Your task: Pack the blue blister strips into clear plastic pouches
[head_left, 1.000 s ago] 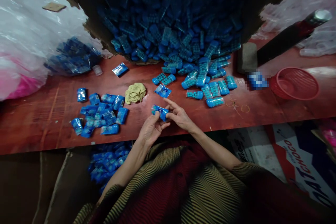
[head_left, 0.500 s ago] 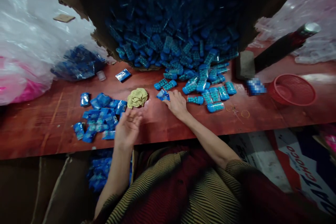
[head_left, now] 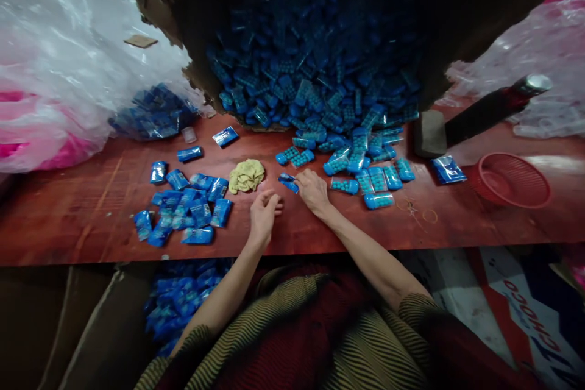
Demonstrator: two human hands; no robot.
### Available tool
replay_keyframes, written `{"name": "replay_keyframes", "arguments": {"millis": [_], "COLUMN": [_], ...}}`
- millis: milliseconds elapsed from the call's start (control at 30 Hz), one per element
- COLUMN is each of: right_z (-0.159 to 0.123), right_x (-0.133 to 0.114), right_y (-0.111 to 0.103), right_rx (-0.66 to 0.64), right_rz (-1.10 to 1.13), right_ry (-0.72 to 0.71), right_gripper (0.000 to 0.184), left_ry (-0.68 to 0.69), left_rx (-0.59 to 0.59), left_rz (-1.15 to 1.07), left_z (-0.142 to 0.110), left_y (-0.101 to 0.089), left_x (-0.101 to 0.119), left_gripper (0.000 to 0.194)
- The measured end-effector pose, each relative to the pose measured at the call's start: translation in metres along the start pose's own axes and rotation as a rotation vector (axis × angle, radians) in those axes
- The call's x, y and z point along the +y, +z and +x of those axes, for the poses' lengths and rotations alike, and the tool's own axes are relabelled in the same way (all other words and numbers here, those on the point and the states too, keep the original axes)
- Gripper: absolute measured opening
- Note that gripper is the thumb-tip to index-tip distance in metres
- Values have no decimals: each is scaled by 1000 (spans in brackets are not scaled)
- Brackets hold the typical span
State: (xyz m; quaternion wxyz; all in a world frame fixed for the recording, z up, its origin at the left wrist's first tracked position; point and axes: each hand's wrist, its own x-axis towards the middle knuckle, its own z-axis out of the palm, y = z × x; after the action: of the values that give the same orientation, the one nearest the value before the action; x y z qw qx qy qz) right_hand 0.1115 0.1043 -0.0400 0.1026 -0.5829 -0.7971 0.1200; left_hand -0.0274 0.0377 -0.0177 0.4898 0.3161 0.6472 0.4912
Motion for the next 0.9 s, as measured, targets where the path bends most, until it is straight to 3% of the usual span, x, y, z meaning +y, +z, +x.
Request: {"name": "replay_keyframes", "arguments": {"millis": [67,133,300,433,567,733,833,900], "right_z": [-2,-2,-1,-8,-14,-2,18,33], "right_x": [2,2,-5,-12,-8,-13,-37,-56], "right_y": [2,2,-6,-2,9,-2,-12,-15], "right_rx": [4,5,16,17,50,68,56,-41], "right_rz": [-11,-26,-2,-52,19,54,11,-21], "right_ry": [-60,-96,-97,-175,-300,-319,-311,-353], "right_gripper": [27,31,33,29,25,24,37,45], "left_ry": [306,502,558,571,472,474,546,585], "left_rx": [99,169,148,189,285,221,152,93], "left_rz": [332,632,978,1048,1095,1007,883,795], "left_z": [12,27,44,42,57,71,65,59], "left_y": [-9,-19,-31,-30,-35,-38,-38,-41], "left_x": [3,6,-1,-8,-3,-5,-10,-12], "left_gripper": [31,35,36,43,59,34,29,31]}}
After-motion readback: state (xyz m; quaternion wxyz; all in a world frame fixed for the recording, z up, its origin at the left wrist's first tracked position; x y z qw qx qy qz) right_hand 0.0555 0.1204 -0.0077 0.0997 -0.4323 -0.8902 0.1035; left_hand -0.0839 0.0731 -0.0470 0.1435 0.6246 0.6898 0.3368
